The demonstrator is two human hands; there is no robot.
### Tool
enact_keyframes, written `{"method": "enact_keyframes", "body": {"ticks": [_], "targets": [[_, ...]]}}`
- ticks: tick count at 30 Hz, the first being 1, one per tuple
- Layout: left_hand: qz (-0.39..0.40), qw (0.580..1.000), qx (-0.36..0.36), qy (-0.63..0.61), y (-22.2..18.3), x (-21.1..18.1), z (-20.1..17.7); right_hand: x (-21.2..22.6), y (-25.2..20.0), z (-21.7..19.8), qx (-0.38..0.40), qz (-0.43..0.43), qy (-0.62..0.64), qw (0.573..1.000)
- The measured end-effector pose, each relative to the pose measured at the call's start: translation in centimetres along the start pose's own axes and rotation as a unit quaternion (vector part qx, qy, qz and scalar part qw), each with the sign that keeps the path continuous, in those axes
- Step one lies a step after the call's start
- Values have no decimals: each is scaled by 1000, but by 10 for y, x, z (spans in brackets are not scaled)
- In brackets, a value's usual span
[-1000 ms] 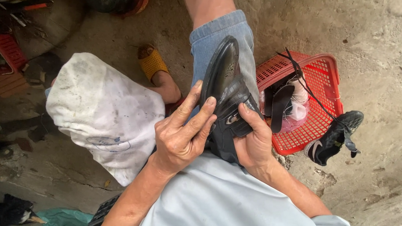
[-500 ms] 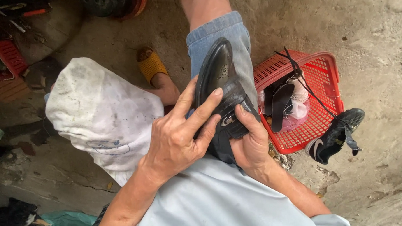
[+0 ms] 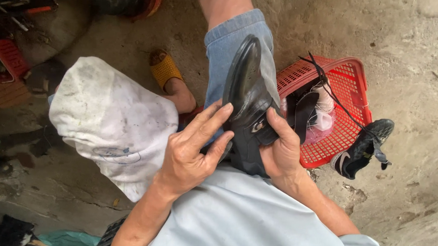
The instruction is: A person repairs a shoe by applying glue to the components, cutting a piece of material with scissors, and assembling the parts.
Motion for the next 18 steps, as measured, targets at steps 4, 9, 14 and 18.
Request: {"method": "enact_keyframes", "body": {"ticks": [4,9,14,18], "targets": [[-5,999,-47,-24,-7,7,5,3,-7,9,80,3,-54,995],[44,995,-78,37,-9,-2,6,15,-15,1,41,-16,-203,978],[59,991,-83,87,-10,-7,7,15,-13,0,9,-18,-225,974],[70,985,-86,132,-10,-10,7,16,-11,12,5,-20,-231,973]]}}
Point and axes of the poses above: each hand's wrist, its own y-axis towards the middle knuckle, its own z-axis out of the palm, x = y × z, the point moved 10 cm from there along y, towards the middle knuckle, and after that the axes turned 13 degrees about x, right-handed, at the moved point
